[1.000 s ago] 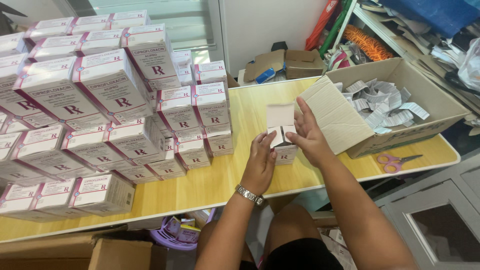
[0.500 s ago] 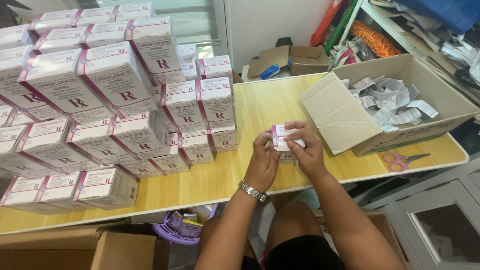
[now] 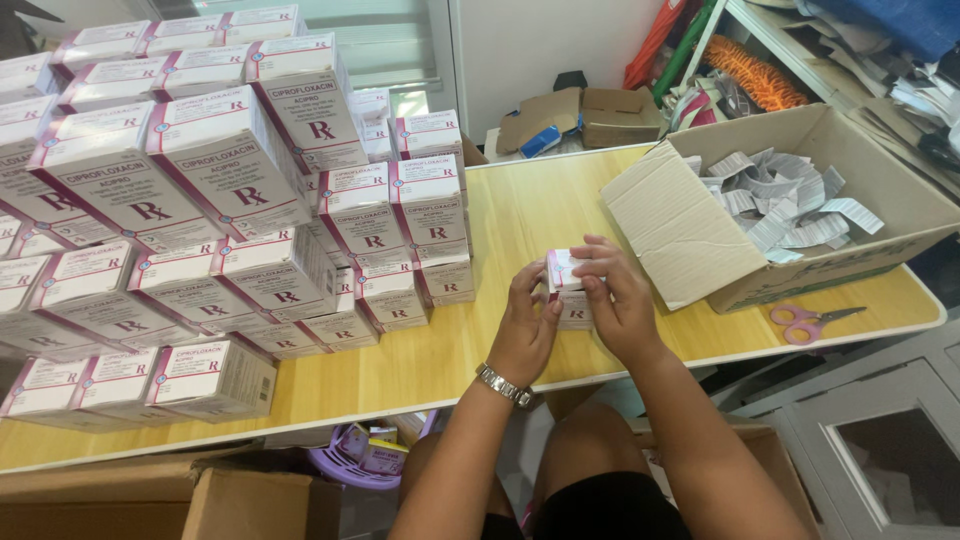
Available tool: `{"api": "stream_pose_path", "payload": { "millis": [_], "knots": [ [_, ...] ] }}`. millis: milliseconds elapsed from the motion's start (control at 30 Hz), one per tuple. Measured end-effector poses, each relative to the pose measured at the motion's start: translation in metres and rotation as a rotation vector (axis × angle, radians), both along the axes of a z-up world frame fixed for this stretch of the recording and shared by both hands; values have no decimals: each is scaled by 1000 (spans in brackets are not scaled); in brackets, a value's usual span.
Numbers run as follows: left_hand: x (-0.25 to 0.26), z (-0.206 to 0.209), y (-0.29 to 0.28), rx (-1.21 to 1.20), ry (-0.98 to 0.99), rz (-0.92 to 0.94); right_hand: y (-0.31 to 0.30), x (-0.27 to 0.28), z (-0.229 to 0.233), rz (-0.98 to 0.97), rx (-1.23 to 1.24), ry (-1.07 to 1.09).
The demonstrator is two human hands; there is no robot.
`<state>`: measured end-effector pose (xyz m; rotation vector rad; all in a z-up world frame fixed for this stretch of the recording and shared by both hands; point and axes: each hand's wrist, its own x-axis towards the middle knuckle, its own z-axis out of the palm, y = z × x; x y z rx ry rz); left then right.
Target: The person repeatedly picks up small white boxes, opens them, places a plastic bottle inside, and closes the box. They then place the completed box into a larger cardboard box on the floor. The process is repeated multiple times.
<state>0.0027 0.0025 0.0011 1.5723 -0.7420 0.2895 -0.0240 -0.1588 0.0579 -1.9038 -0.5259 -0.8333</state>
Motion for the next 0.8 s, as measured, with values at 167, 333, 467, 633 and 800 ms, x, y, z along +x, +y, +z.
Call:
{"api": "stream_pose_path", "payload": {
  "millis": [167,333,467,633,800],
  "knots": [
    [-6,12,2,99,-99,14,1,-10,-7,-45,-160,-140],
    [-13,23,-1,171,-145,93,20,-11,-32,-161,-44,-55],
    [-30,32,5,240,-107,235,40,-20,-43,-17,214,30],
    [-72,19,53,139,-154,652,93,-50,-43,557,505,230],
    [-89,-8,127,183,-157,1154,140,-62,-36,577,33,350]
  ]
}}
